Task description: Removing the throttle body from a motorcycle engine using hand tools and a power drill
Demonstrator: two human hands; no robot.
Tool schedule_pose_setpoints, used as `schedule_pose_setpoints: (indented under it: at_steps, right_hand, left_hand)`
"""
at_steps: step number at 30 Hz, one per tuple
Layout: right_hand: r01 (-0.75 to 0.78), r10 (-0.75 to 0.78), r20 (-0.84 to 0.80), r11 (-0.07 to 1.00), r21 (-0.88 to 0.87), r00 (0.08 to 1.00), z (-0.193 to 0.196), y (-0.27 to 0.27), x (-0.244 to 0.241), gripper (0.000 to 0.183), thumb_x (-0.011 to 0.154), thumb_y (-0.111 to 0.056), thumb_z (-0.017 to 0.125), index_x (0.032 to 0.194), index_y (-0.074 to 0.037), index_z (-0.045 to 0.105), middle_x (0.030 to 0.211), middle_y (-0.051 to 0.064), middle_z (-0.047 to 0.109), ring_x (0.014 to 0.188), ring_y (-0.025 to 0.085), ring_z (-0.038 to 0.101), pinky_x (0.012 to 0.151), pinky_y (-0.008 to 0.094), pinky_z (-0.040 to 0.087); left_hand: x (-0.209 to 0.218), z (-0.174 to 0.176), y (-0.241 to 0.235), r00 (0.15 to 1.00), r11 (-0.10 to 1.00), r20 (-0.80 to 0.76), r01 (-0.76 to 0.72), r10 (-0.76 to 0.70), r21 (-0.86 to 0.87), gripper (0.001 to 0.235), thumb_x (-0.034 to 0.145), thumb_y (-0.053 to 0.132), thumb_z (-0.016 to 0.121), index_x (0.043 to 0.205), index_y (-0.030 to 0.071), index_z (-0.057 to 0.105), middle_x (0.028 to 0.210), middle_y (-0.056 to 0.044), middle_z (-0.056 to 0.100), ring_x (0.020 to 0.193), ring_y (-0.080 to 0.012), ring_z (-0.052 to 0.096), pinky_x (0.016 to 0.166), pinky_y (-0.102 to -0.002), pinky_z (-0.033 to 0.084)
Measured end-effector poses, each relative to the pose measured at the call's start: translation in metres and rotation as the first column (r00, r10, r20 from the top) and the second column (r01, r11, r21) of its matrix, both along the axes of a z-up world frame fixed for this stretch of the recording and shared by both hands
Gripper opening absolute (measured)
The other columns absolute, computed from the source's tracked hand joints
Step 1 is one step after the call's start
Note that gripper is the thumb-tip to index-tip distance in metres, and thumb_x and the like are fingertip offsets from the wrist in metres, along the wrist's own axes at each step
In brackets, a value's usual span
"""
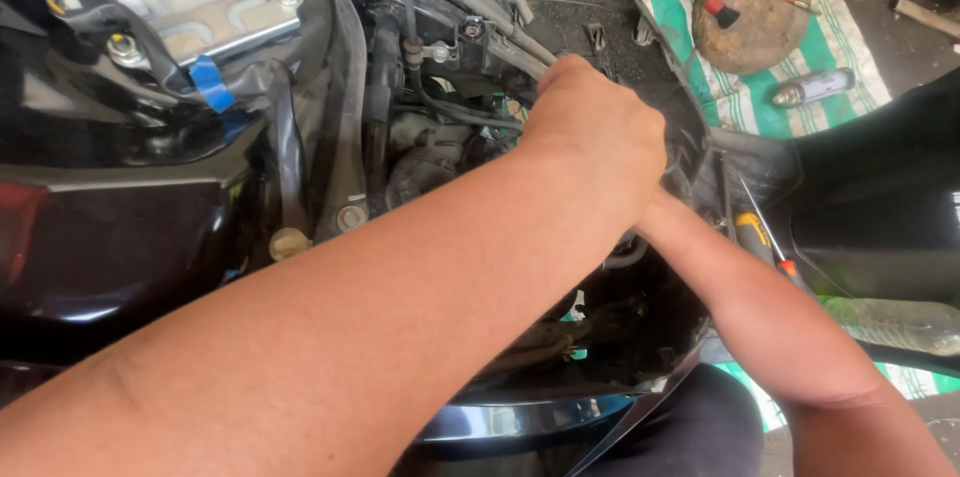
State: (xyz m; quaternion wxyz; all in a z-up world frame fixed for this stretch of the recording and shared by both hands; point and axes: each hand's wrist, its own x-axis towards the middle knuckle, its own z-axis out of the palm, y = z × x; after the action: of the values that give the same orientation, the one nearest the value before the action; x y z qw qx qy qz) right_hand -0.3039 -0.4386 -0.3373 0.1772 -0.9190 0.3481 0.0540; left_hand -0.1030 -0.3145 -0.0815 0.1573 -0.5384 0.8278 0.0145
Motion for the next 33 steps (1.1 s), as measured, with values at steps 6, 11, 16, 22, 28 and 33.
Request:
schedule_pose_setpoints:
  at_steps: [6,11,16,22,28,33]
  right_hand:
    - [-0.006,0.006,0.072,1.000,-0.007,0.997,-0.008,0.014,-0.015,0.018,0.114,-0.032,0.067,0.111,-0.016,0.075,0.103,0.005,0.070,0.090,0.029,0.073,0.074,0.042,0.065]
    - [-0.008,0.009,0.132,1.000,-0.010,0.991,-0.009,0.034,-0.028,0.017,0.114,-0.031,0.068,0.113,-0.015,0.075,0.104,0.005,0.071,0.093,0.031,0.073,0.076,0.043,0.065]
    - [-0.008,0.011,0.193,1.000,-0.015,0.981,-0.012,0.042,-0.034,0.016,0.113,-0.030,0.069,0.114,-0.015,0.076,0.104,0.006,0.072,0.095,0.032,0.074,0.079,0.044,0.064]
    - [-0.009,0.014,0.262,1.000,-0.019,0.965,0.047,0.021,0.028,0.016,0.113,-0.029,0.070,0.116,-0.015,0.076,0.105,0.006,0.072,0.098,0.033,0.074,0.082,0.045,0.064]
    - [-0.016,0.022,0.329,1.000,-0.020,0.944,0.053,0.010,0.047,0.015,0.113,-0.028,0.071,0.118,-0.015,0.076,0.106,0.006,0.073,0.100,0.034,0.075,0.085,0.047,0.063]
    - [-0.029,0.034,0.383,0.999,-0.019,0.923,0.051,0.008,0.048,0.015,0.113,-0.027,0.071,0.119,-0.015,0.076,0.106,0.007,0.074,0.102,0.035,0.076,0.087,0.048,0.063]
  left_hand:
    - [0.006,0.012,-0.003,0.996,0.996,0.090,-0.004,-0.004,0.085,0.030,0.095,0.009,0.058,0.104,0.021,0.084,0.107,-0.009,0.080,0.096,-0.0391,0.073,0.073,-0.063,0.054]
    - [-0.021,0.018,-0.017,0.910,0.870,0.231,-0.401,0.344,0.287,0.045,0.106,0.028,0.061,0.151,0.024,0.065,0.144,-0.004,0.074,0.129,-0.0360,0.066,0.106,-0.062,0.042]
    - [-0.020,0.014,-0.018,0.916,0.877,0.219,-0.389,0.336,0.282,0.043,0.104,0.025,0.061,0.146,0.025,0.068,0.142,-0.004,0.075,0.125,-0.0343,0.068,0.104,-0.062,0.042]
    - [-0.026,0.006,-0.021,0.921,0.863,0.222,-0.381,0.321,0.331,0.045,0.103,0.030,0.062,0.148,0.027,0.067,0.143,-0.003,0.074,0.129,-0.0327,0.066,0.103,-0.062,0.041]
    - [-0.072,-0.063,-0.050,0.595,0.676,0.478,-0.737,0.646,0.004,0.031,0.111,0.011,0.057,0.135,0.008,0.076,0.120,-0.025,0.081,0.118,-0.0496,0.059,0.107,-0.070,0.034]
    - [-0.008,0.046,-0.005,0.964,0.888,0.115,-0.265,0.239,0.375,0.043,0.107,0.032,0.058,0.149,0.034,0.067,0.149,0.011,0.069,0.139,-0.0242,0.063,0.105,-0.052,0.046]
